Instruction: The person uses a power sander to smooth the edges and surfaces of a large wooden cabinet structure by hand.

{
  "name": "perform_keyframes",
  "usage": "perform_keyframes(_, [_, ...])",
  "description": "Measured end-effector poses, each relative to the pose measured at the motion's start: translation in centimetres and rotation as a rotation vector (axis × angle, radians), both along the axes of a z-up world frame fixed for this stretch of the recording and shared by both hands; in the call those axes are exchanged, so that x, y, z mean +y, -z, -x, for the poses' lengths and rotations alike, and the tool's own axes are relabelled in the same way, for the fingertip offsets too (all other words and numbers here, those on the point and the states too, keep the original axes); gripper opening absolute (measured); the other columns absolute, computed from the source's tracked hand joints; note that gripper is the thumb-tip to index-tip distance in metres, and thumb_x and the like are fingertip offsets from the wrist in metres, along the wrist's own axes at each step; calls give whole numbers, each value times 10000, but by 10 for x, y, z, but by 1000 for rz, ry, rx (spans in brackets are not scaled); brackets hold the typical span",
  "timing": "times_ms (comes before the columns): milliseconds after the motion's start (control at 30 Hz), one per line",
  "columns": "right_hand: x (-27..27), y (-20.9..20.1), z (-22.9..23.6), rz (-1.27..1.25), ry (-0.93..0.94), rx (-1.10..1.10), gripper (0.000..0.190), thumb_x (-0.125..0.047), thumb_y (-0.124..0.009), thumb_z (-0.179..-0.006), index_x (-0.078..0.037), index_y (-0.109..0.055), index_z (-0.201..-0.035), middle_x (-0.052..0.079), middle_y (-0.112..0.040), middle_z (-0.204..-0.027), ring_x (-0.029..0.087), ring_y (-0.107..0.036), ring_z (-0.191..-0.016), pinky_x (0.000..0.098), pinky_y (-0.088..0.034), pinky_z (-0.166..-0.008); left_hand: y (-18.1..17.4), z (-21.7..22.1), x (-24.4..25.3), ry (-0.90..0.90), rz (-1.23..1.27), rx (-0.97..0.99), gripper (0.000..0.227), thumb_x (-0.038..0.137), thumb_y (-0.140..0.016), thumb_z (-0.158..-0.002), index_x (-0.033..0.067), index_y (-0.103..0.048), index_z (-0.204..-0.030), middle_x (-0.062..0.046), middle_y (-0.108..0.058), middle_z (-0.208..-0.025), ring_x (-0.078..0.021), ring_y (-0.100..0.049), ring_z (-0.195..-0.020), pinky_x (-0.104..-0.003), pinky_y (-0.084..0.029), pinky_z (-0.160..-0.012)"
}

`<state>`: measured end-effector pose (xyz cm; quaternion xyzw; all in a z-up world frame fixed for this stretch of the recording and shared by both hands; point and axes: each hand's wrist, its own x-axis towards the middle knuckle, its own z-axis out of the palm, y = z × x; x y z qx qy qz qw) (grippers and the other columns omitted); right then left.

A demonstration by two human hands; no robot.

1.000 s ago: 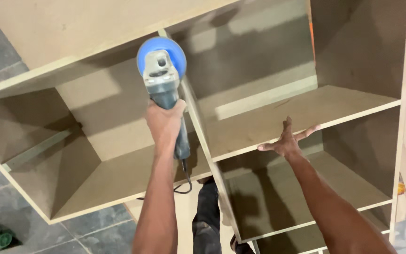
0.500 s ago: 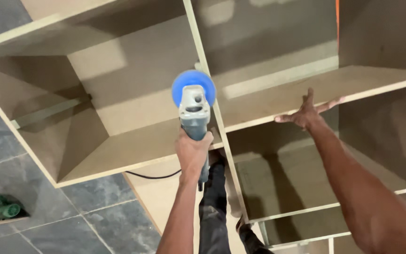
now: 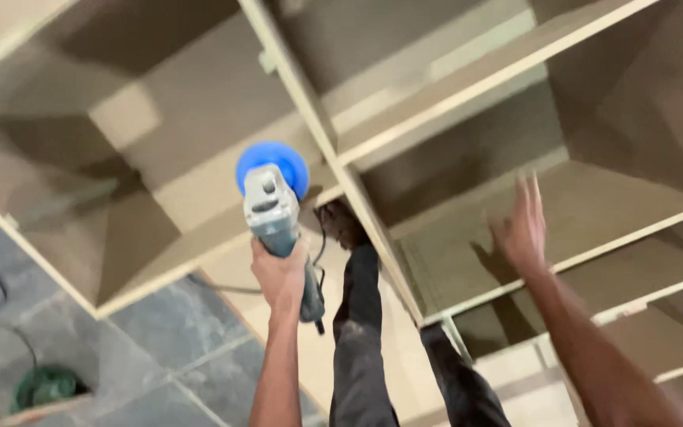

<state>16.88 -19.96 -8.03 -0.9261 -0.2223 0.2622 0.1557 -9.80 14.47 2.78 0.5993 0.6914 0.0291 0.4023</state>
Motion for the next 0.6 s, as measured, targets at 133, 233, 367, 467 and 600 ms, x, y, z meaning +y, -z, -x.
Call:
perform_keyframes(133, [-101,-42,86,541,158,-1,1040,-398,-834,-748,-78,-305,-1585,314,-214,-1634,461,-226,-1529,636,-293,-1149,0,-23,14,6,131,-48,659,291,-820,-666,10,-606,-1222,-211,-764,-956,-357,-769,-830,-434,-590,-783])
perform_keyframes(233, [-132,-28,127,345,271,150,993,-378,-822,-751,-20,-339,-1542,335,-296,-1583,471,-269,-1491,594,-320,-1124,13,-46,22,154,85,-20,639,300,-839,-685,-6,-613,-1199,-221,-766,-959,-360,-767,-860,-434,-580,-817])
perform_keyframes(367, [-127,2,170,125,409,210,846,-372,-807,-779,8,-443,-1442,315,-477,-1469,453,-411,-1396,534,-395,-1093,23,-48,12,229,104,9,700,283,-838,-681,-8,-573,-1260,-232,-753,-958,-366,-760,-857,-439,-579,-810])
perform_keyframes(467, [-108,13,180,307,666,314,636,-399,-797,-835,-51,-582,-1322,221,-695,-1306,396,-637,-1245,504,-511,-1039,26,-41,-8,244,102,-8,703,280,-830,-683,-10,-562,-1265,-234,-753,-965,-364,-764,-863,-437,-580,-811])
perform_keyframes(600, [-93,6,174,337,773,317,616,-363,-792,-846,-61,-557,-1329,201,-721,-1227,404,-673,-1163,522,-540,-944,28,-19,-42,164,201,30,688,278,-785,-682,9,-555,-1272,-230,-764,-946,-367,-785,-827,-434,-601,-783])
